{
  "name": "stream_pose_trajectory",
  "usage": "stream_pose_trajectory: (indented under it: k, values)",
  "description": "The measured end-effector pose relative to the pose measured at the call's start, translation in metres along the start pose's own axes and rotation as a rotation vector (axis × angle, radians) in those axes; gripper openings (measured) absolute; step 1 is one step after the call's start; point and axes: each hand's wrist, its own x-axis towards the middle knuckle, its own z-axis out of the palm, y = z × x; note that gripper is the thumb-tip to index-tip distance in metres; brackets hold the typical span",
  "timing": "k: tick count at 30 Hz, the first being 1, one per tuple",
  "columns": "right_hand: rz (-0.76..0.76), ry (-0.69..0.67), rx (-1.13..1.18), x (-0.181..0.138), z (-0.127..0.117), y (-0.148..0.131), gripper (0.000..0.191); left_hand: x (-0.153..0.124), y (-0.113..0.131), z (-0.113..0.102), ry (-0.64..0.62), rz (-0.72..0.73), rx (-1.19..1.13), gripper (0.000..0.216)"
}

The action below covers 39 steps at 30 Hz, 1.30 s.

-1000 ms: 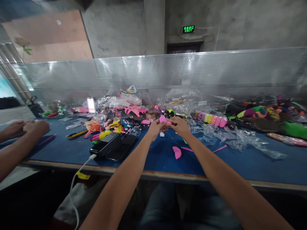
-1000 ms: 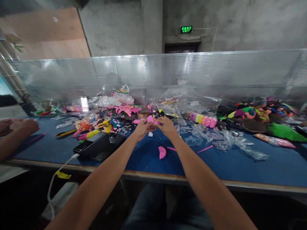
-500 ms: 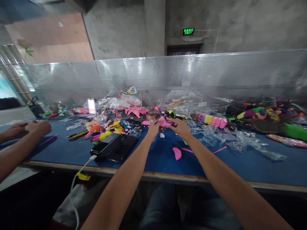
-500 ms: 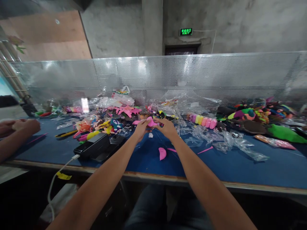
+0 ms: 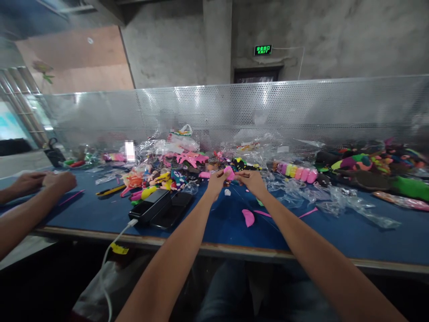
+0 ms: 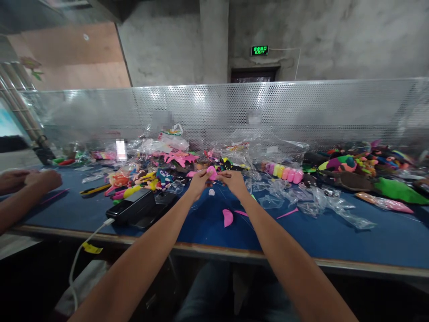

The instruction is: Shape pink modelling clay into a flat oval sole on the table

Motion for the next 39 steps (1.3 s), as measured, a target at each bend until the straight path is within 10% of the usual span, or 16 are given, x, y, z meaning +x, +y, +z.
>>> stream_pose_trajectory:
  k: [16,23,30,39]
  values:
    - [0.191,-0.173,0.209,-0.004,-0.002,0.003,0.024,0.001,-0.001,-0.005,0.068,-0.028,-0.031,0.037]
    - [-0.182,-0.083,-0.223,0.0,0.0,0.011,0.054,0.001,0.001,-0.005,0.085,-0.038,-0.063,0.037]
    - [-0.371,-0.018,-0.61,0.003,-0.005,0.014,0.028,-0.002,0.001,-0.002,-0.039,-0.146,-0.088,0.036]
    - [-0.177,-0.398,-0.626,0.0,-0.032,-0.007,0.033,-0.002,0.004,-0.004,0.027,-0.087,-0.093,0.03]
